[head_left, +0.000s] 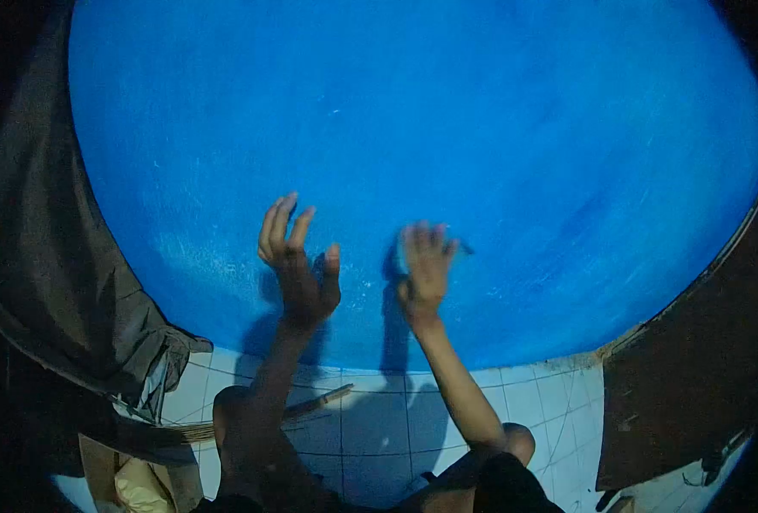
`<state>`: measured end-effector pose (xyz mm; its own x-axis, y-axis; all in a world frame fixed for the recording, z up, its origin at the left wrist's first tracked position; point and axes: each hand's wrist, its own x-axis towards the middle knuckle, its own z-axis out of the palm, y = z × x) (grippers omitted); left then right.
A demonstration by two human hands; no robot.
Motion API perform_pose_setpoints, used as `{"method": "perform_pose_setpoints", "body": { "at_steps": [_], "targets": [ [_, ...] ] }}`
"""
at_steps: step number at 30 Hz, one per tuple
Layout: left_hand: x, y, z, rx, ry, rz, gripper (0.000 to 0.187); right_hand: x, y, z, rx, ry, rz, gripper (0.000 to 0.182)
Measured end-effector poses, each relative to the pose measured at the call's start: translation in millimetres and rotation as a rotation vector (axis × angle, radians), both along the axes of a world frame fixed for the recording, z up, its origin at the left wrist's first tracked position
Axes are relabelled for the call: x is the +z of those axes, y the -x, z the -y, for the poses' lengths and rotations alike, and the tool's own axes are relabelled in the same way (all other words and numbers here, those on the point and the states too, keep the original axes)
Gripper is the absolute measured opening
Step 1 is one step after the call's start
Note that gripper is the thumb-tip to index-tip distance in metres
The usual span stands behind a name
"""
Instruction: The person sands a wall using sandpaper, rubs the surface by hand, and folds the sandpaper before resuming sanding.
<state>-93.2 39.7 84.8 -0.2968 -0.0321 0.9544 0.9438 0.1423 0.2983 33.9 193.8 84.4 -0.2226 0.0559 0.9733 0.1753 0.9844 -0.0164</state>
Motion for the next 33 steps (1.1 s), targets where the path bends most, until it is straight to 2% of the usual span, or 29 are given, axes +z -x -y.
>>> {"method": "perform_pose_setpoints", "body": {
  "at_steps": [2,3,4,6,8,10,11,14,15,16,18,19,20,22,24,26,27,28,30,31,33],
  "targets": [
    [-2,2,-3,-0.037,-0.057,0.017,0.049,-22,-2,1,0.130,-0.271,0.526,0.056],
    [-2,1,-1,-0.046,-0.055,0.013,0.049,-25,1,-17,0.131,-0.383,0.551,0.061],
    [-1,1,0,-0.018,-0.053,0.017,0.049,-8,-4,-24,0.123,-0.380,0.546,0.061],
    [3,3,3,-0.006,-0.055,0.019,0.049,21,-20,-34,0.011,-0.254,0.285,0.058],
    [5,3,5,-0.095,-0.119,0.081,0.049,16,-18,-34,0.014,-0.208,0.268,0.059],
    [7,0,7,-0.073,-0.085,0.107,0.048,9,-11,-29,0.080,-0.123,0.211,0.060],
    [7,-1,8,-0.029,-0.048,0.127,0.047,4,-16,-26,0.076,-0.282,0.483,0.055],
    [5,-5,3,-0.055,-0.061,0.139,0.047,32,-27,-36,0.104,-0.431,0.518,0.054],
    [8,-7,3,-0.032,-0.066,0.143,0.047,40,-27,-40,0.043,-0.383,0.381,0.054],
    [11,-11,3,-0.058,-0.083,0.147,0.047,42,-21,-34,0.069,-0.388,0.384,0.054],
    [13,-14,3,-0.076,-0.104,0.149,0.047,45,-14,-25,-0.067,-0.191,0.102,0.054],
    [12,-15,3,-0.085,-0.082,0.155,0.048,31,-8,-25,0.033,-0.221,0.246,0.054],
    [11,-16,2,-0.093,-0.059,0.158,0.048,21,-12,-28,0.044,-0.226,0.245,0.054],
    [7,-16,-2,-0.100,-0.063,0.146,0.049,26,-13,-18,0.173,-0.485,0.656,0.054],
    [7,-19,2,-0.093,-0.063,0.141,0.050,37,-19,-36,0.142,-0.548,0.644,0.053],
    [10,-24,6,-0.154,-0.042,0.159,0.051,40,-18,-47,-0.047,-0.347,0.192,0.052],
    [10,-24,9,-0.135,-0.045,0.163,0.051,39,-11,-35,-0.051,-0.307,0.107,0.051],
    [10,-24,10,-0.107,-0.019,0.126,0.051,32,-8,-29,-0.042,-0.303,0.104,0.051],
    [9,-23,5,-0.096,0.011,0.069,0.051,17,-10,-20,0.081,-0.491,0.551,0.049],
    [3,-19,1,-0.101,0.009,0.033,0.051,13,-13,-14,0.115,-0.466,0.614,0.049],
    [2,-16,1,-0.091,0.010,-0.017,0.051,29,-18,-28,0.060,-0.485,0.541,0.049]
  ]
}}
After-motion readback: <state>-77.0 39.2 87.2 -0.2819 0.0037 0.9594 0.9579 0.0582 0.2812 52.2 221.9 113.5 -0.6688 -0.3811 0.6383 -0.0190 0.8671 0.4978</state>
